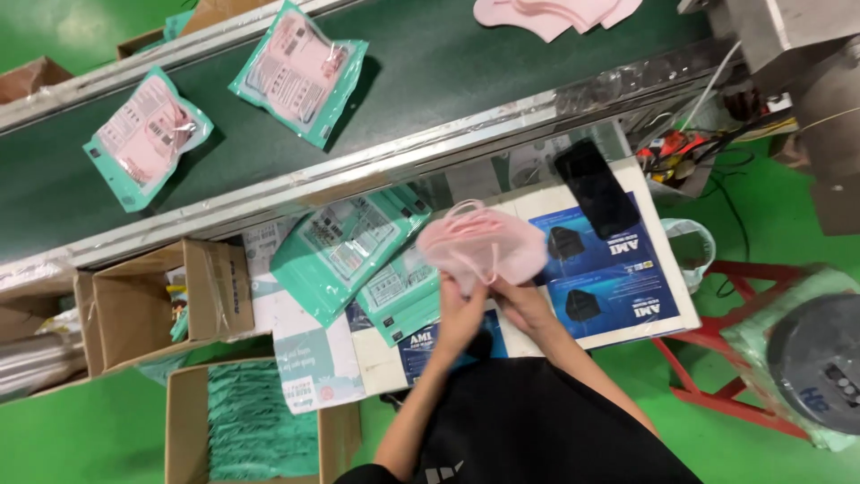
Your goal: Packaging pink face masks into teal plastic bags at a conveyor belt station.
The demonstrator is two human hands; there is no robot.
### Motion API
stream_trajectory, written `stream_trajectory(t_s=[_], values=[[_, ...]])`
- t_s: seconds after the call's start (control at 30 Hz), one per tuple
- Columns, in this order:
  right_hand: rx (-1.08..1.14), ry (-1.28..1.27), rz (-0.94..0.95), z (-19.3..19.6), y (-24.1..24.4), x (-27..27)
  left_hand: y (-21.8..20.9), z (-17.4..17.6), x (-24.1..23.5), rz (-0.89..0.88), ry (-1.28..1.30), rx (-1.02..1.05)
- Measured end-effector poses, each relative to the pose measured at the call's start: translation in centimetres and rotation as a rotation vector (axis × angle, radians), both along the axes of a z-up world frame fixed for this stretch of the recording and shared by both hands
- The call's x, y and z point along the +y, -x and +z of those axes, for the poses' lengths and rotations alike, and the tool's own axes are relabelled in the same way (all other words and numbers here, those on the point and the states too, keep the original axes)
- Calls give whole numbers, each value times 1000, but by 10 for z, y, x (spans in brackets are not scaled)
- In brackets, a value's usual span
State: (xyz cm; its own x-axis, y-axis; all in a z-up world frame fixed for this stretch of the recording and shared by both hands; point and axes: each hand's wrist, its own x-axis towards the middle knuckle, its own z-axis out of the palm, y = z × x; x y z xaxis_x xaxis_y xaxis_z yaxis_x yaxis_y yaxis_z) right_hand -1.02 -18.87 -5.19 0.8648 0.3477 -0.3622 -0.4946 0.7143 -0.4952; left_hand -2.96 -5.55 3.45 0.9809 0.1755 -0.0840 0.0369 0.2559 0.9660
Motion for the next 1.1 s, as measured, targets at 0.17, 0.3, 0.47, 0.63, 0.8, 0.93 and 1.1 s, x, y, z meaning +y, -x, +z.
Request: stream_trajectory(t_s=[0.17, 0.3, 0.47, 0.63, 0.8, 0.93, 1.1], values=[[-229, 437, -320, 49, -24, 2, 33, 24, 24, -8, -668, -96], [-364, 504, -468, 100, -46, -30, 58, 2, 75, 186, -1241, -73], [-414, 724, -211, 116, -40, -41, 61, -26, 117, -59, -1609, -152], [-450, 936, 126, 131, -31, -35, 51, -57, 128, -404, -2096, -321], [-1146, 812, 638, 218, -21, -21, 23, -50, 147, -608, -1868, -277], [-1460, 871, 725, 254, -6, -10, 9, 93, 132, -377, -1641, -324], [-1779, 1257, 638, 238, -6, 0, 15, 173, 107, -467, -1274, -231]])
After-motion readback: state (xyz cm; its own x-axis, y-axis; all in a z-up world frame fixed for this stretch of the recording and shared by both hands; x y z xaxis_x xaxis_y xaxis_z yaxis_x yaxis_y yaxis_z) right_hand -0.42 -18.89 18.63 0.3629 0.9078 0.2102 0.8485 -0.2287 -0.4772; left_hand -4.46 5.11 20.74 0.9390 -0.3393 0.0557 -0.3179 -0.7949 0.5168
